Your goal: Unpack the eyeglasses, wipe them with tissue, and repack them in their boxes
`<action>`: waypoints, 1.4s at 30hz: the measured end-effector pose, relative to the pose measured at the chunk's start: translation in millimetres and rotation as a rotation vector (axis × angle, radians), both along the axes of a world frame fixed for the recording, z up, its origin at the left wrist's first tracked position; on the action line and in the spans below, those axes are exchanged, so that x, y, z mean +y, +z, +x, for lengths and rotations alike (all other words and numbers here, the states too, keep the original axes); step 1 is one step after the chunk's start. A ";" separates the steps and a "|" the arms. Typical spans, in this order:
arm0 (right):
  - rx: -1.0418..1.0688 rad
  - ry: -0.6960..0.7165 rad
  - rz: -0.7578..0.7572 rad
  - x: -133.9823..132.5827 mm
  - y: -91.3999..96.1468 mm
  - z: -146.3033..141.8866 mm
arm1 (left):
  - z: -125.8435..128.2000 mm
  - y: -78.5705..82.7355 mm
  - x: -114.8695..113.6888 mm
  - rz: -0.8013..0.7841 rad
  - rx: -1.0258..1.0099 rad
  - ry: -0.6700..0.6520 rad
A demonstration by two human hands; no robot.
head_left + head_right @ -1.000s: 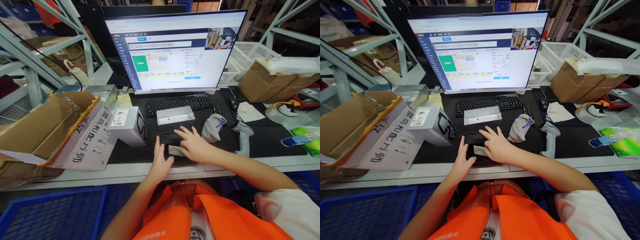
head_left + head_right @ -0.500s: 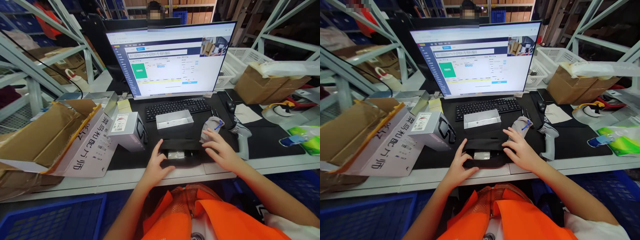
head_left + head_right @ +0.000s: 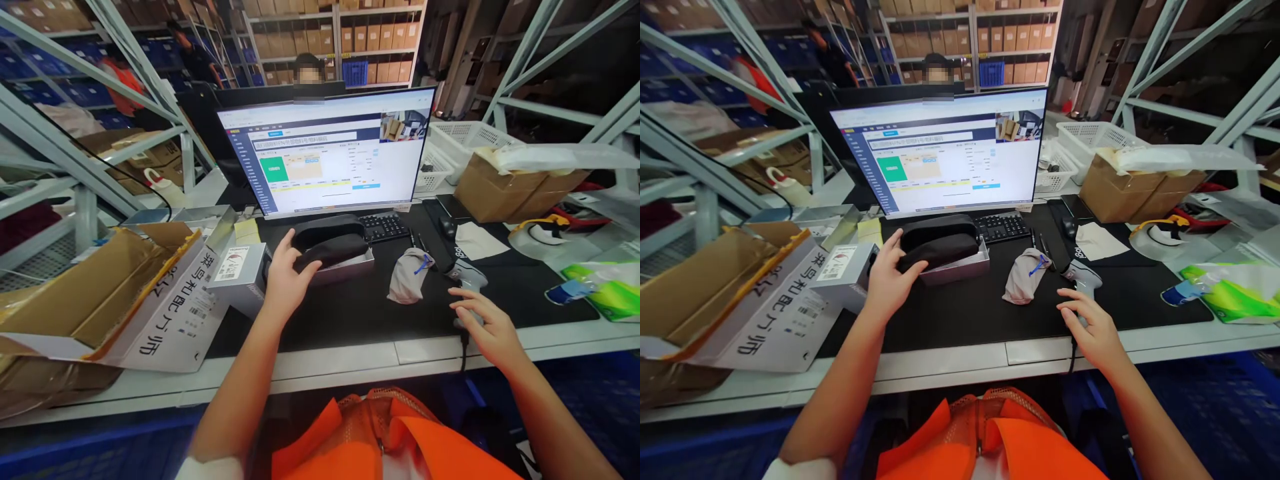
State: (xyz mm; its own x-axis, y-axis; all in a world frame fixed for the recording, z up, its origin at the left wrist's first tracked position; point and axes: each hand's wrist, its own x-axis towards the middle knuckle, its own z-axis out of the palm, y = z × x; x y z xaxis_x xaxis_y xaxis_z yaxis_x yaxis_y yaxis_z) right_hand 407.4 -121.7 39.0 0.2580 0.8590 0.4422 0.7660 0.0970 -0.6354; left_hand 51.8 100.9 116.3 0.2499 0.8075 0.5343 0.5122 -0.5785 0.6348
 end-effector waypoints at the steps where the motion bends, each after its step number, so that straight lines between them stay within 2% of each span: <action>1: -0.007 0.015 -0.001 0.0 -1.1 -0.5 | 7.0 -2.7 10.8 -0.010 0.004 0.010; 3: -0.014 0.046 -0.012 -0.8 -3.3 -1.9 | 17.9 -12.3 25.8 -0.046 0.030 0.009; 6: -0.015 0.066 -0.044 -4.0 -6.1 -1.6 | 25.4 -25.8 32.1 -0.117 0.125 -0.030; 8: -0.023 0.068 -0.071 -4.3 -6.2 1.3 | 27.2 -29.0 30.1 -0.126 0.212 -0.048; 11: -0.068 0.098 -0.108 7.7 -2.1 10.4 | 31.6 -25.5 27.8 -0.020 0.373 -0.050; 14: -0.155 0.122 -0.147 42.7 5.5 24.9 | 40.0 -20.4 31.4 0.059 0.573 -0.062; 17: -0.343 0.023 -0.306 91.8 11.8 39.4 | 47.3 -19.1 36.2 0.070 0.736 -0.063; 20: -0.486 -0.057 -0.433 133.2 15.7 44.4 | 50.4 -18.4 32.8 0.081 0.769 -0.059; 24: -0.556 -0.065 -0.419 154.6 23.4 32.1 | 51.2 -16.7 8.4 0.169 0.575 -0.123; 27: -0.600 -0.054 -0.250 151.6 32.4 15.0 | 55.3 -23.8 -16.2 0.192 0.321 -0.344; 30: -0.627 0.045 0.047 144.1 44.5 -7.1 | 68.0 -38.9 -31.2 -0.014 0.053 -0.535; 33: -0.631 0.200 0.250 138.9 60.2 -35.3 | 86.0 -52.1 -29.7 -0.314 -0.206 -0.548; 35: -0.579 0.284 0.351 138.3 70.1 -54.6 | 95.3 -55.4 -22.7 -0.473 -0.408 -0.575; 38: -0.420 0.351 0.491 140.5 79.4 -76.8 | 98.4 -51.4 -11.0 -0.604 -0.612 -0.672; 42: -0.286 0.387 0.634 142.4 81.0 -89.3 | 87.6 -36.0 -2.0 -0.681 -0.657 -0.737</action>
State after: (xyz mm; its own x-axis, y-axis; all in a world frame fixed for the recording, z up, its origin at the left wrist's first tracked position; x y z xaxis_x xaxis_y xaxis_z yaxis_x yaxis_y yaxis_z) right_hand 318.0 20.7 120.0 -0.2047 0.4266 0.8810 0.7293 0.6668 -0.1534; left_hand 139.4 98.9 80.3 0.6101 0.7514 0.2514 -0.3375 -0.0406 0.9404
